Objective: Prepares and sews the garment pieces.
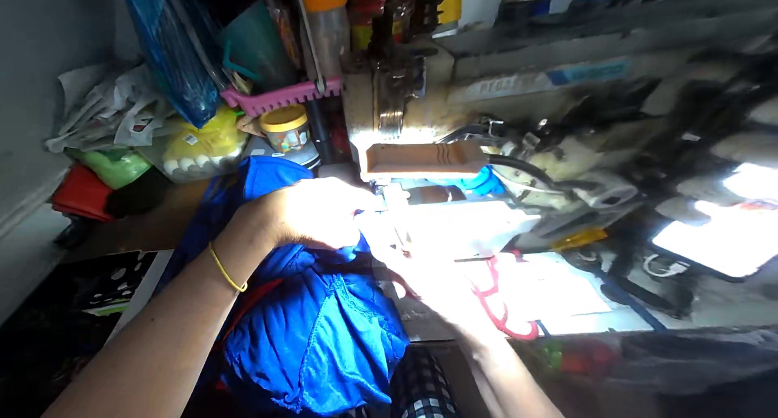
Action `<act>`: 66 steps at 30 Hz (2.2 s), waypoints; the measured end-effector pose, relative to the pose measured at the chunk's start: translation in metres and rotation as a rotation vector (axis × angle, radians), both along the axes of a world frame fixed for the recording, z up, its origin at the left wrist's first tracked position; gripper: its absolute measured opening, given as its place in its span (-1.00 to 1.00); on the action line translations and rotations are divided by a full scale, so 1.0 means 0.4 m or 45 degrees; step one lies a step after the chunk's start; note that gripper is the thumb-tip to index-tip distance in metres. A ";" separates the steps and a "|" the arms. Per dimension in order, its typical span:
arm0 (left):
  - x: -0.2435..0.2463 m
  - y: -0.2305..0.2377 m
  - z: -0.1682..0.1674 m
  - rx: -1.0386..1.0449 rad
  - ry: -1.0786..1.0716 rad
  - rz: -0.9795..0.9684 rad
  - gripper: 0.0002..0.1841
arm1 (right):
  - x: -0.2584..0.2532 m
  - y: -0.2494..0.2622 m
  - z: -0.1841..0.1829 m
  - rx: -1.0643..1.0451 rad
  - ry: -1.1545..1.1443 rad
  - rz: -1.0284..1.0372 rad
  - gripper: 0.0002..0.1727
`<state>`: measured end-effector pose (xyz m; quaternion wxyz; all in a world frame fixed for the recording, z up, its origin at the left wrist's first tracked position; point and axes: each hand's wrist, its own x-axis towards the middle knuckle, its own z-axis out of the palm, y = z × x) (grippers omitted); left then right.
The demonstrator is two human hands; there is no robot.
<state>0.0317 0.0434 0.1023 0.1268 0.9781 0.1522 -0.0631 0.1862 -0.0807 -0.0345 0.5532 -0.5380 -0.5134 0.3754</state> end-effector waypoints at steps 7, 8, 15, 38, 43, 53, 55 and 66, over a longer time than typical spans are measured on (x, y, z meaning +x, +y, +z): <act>-0.026 0.054 -0.060 -0.004 -0.036 0.077 -0.82 | -0.010 -0.015 -0.038 -0.028 0.059 -0.065 -0.72; -0.031 0.056 -0.060 0.021 -0.051 0.081 -0.73 | -0.008 -0.011 -0.040 -0.006 0.057 -0.070 -0.74; -0.024 0.013 -0.039 0.111 -0.299 0.092 -0.76 | 0.011 0.000 -0.036 0.106 0.114 -0.042 -0.77; 0.018 -0.027 0.036 0.182 0.226 0.036 -0.82 | 0.032 -0.006 0.024 -0.079 -0.112 0.077 -0.72; 0.046 -0.009 -0.004 0.254 0.422 0.089 -0.71 | 0.019 -0.006 -0.039 -0.023 0.098 0.078 -0.74; 0.045 -0.032 0.019 0.299 0.323 0.044 -0.73 | 0.033 0.036 -0.026 0.086 0.014 0.132 -0.82; 0.044 -0.030 0.000 0.524 0.305 0.181 -0.73 | 0.033 0.032 -0.023 0.051 0.017 0.136 -0.78; 0.031 -0.006 0.000 0.172 0.255 0.061 -0.80 | 0.034 0.016 -0.035 0.086 -0.021 0.082 -0.69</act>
